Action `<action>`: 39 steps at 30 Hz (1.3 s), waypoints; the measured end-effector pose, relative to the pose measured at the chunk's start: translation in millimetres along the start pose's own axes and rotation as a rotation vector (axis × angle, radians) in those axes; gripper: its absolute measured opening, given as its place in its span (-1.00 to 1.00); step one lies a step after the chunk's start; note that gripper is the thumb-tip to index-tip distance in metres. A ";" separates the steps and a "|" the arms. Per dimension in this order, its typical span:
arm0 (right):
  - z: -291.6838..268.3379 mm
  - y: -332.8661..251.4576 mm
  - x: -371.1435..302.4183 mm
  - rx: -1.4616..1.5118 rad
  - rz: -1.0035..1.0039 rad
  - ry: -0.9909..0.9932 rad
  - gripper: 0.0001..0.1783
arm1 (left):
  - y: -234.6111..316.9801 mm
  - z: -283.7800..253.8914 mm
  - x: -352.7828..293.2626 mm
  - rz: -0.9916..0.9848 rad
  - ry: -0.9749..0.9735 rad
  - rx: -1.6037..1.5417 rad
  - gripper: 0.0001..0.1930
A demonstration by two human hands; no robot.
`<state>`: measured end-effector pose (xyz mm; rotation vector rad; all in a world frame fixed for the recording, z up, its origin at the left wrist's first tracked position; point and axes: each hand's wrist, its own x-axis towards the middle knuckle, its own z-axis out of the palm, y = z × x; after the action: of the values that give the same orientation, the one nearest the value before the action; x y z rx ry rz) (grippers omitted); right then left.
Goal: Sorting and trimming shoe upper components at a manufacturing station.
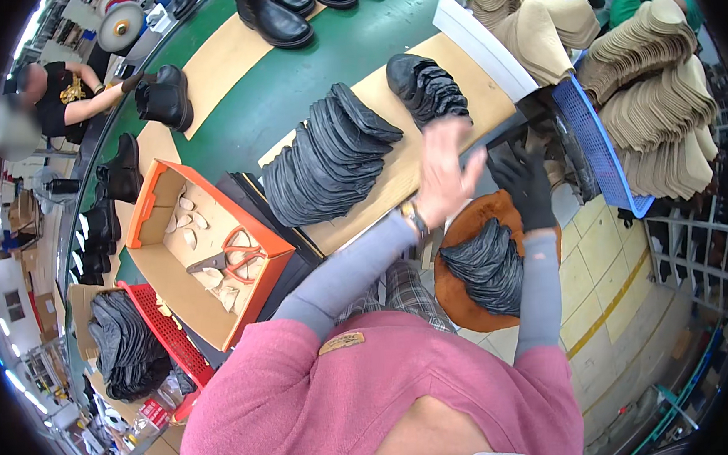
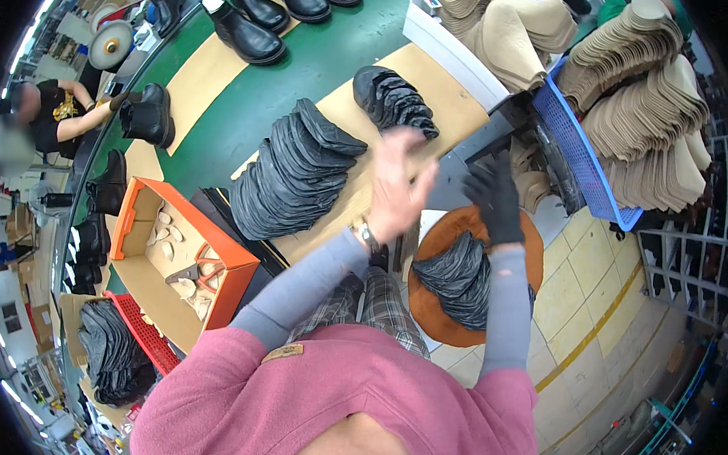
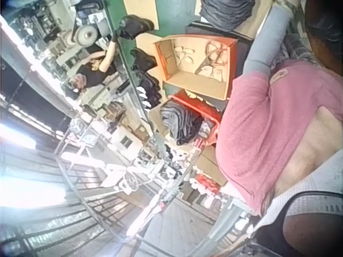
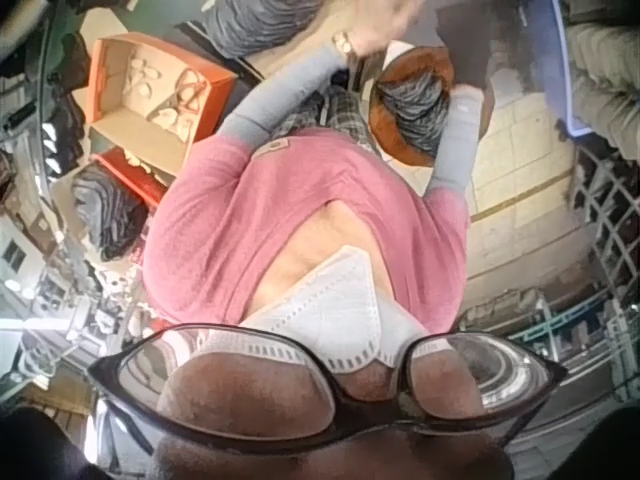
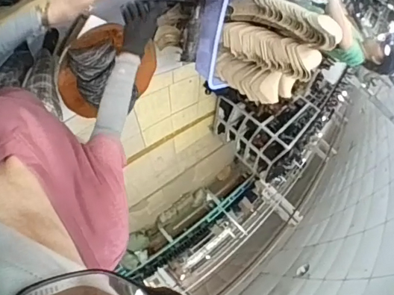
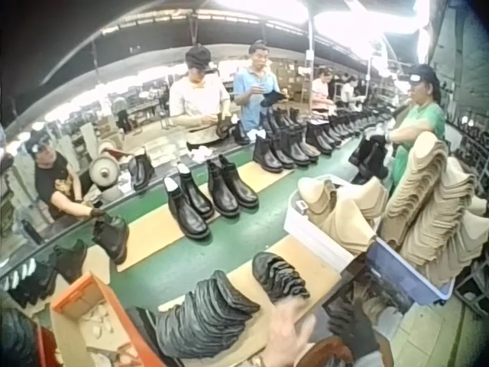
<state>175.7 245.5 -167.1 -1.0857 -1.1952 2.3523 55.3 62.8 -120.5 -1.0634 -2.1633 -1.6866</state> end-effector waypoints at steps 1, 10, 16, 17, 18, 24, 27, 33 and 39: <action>22.4 2.1 15.6 0.075 0.131 0.000 0.02 | -10.5 -2.0 28.6 0.003 0.128 0.053 -0.52; 95.6 48.6 77.6 0.447 0.213 -0.628 -0.39 | -75.0 -15.8 86.7 -0.365 -0.305 -0.023 -0.56; 102.8 9.9 19.7 0.367 0.093 -0.729 -0.46 | -8.7 -56.8 70.2 -0.373 0.058 -0.468 -0.60; 115.1 -0.4 12.5 0.269 -0.008 -0.734 -0.43 | 4.0 -71.3 78.5 -0.374 0.072 -0.437 -0.48; 129.4 -11.0 6.1 0.178 -0.093 -0.736 -0.39 | 17.5 -89.2 86.7 -0.287 0.079 -0.354 -0.40; 216.5 -53.3 -45.2 -0.170 -0.434 -0.757 -0.68 | 87.3 -227.3 124.8 -0.179 -0.008 0.016 0.14; 270.3 -41.2 -79.4 -0.084 -0.448 -0.856 -0.68 | 106.6 -284.7 121.9 -0.169 -0.036 -0.053 0.17; 366.5 7.3 -145.1 -0.156 -0.707 -1.041 -0.64 | 120.1 -381.8 54.9 -0.153 0.134 0.050 0.06; 448.1 54.6 -217.1 -0.408 -0.902 -1.233 -0.51 | 144.3 -482.3 -20.3 -0.055 0.311 0.330 -0.01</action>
<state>-2.2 -161.4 64.6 0.9539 -1.9537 1.8804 34.7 -369.7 137.1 -0.6145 -2.1759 -1.3427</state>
